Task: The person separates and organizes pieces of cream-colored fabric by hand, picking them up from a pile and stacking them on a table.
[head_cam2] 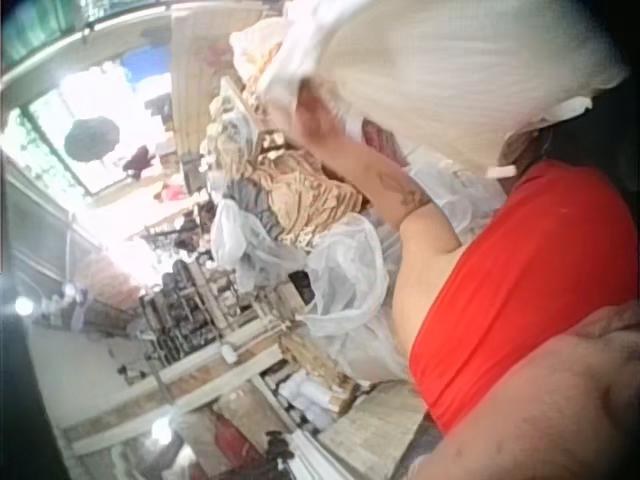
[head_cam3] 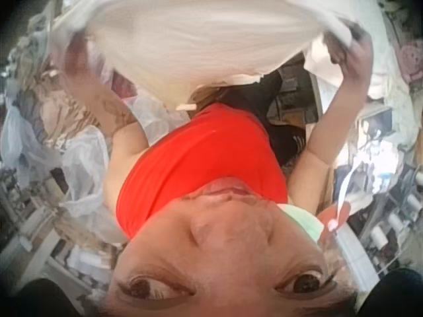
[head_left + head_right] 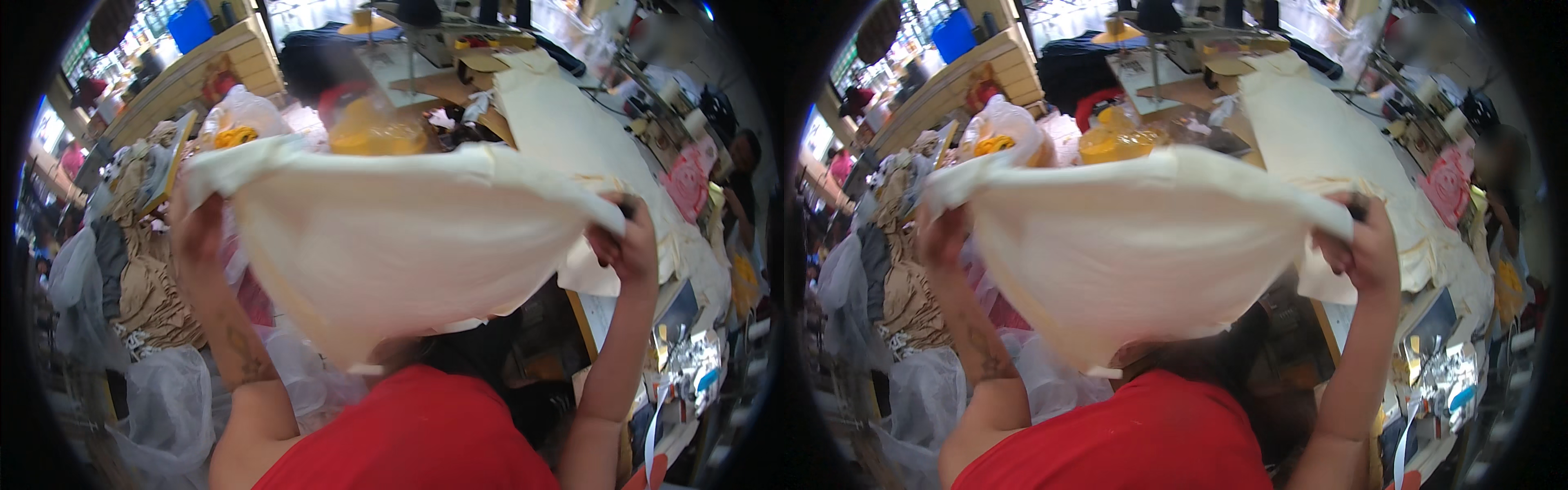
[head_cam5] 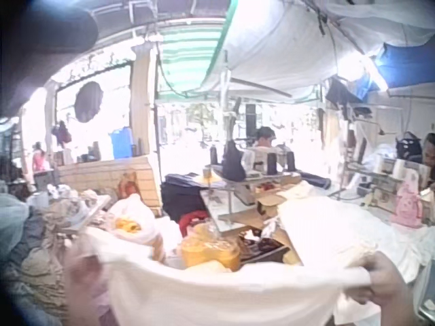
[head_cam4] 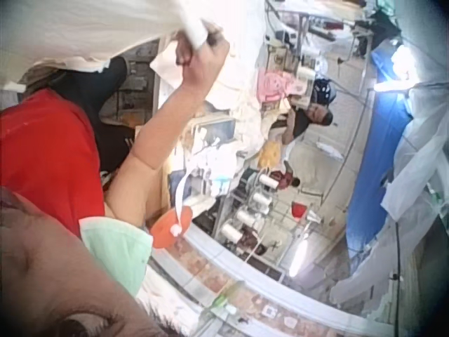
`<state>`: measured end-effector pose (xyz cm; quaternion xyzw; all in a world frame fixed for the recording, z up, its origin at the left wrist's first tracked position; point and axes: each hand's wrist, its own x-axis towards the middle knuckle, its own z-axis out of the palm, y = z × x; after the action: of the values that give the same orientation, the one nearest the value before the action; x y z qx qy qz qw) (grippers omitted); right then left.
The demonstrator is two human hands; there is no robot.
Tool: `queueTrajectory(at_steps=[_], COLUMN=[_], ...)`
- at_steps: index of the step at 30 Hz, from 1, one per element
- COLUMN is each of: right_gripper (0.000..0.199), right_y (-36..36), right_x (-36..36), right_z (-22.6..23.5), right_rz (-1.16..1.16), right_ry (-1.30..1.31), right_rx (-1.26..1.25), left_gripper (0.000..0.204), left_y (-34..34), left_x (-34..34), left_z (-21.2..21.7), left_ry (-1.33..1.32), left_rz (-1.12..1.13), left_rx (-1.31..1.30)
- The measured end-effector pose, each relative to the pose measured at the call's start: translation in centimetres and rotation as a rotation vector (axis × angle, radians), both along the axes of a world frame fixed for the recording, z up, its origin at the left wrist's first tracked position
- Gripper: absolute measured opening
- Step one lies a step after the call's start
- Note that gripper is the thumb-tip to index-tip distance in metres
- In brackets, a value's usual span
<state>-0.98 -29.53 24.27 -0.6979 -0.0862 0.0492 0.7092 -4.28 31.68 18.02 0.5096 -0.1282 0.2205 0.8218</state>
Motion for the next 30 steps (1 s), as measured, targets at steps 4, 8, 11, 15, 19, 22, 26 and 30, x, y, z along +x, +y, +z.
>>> queueTrajectory(at_steps=[4,8,11,15,19,22,26,30], right_gripper=[0.026,0.026,0.027,0.045,0.028,0.029,0.024,0.033], right_y=[6.6,9.0,8.7,7.3,7.0,6.0,4.8,3.4], right_x=[8.1,5.4,0.2,-1.2,-3.3,-5.0,-6.2,-8.1], right_z=[-0.4,2.8,2.4,-7.3,-16.2,-19.4,-17.3,-14.8], right_rz=[-0.168,-0.190,-0.160,-0.035,0.092,0.192,0.050,-0.138], right_ry=[-0.167,-0.388,-0.240,-0.121,-0.113,-0.211,-0.302,0.088], right_rx=[0.001,0.209,0.000,-0.362,-0.698,-0.764,-0.725,-0.951], left_gripper=[0.034,0.035,0.034,0.028,0.026,0.028,0.041,0.039], left_y=[-2.0,0.8,1.8,2.0,1.8,0.8,-4.3,-14.9], left_x=[4.9,-0.5,-7.1,-11.1,-13.0,-12.2,-6.6,0.0], left_z=[2.9,6.3,3.8,-5.4,-15.3,-18.9,-21.2,-21.6], left_ry=[0.093,-0.298,-0.157,0.379,0.957,1.336,1.480,0.719], left_rz=[0.278,0.297,0.574,0.460,0.083,-0.257,-0.462,-0.020], left_rx=[-0.083,-0.155,0.396,0.537,0.469,0.856,1.461,1.598])
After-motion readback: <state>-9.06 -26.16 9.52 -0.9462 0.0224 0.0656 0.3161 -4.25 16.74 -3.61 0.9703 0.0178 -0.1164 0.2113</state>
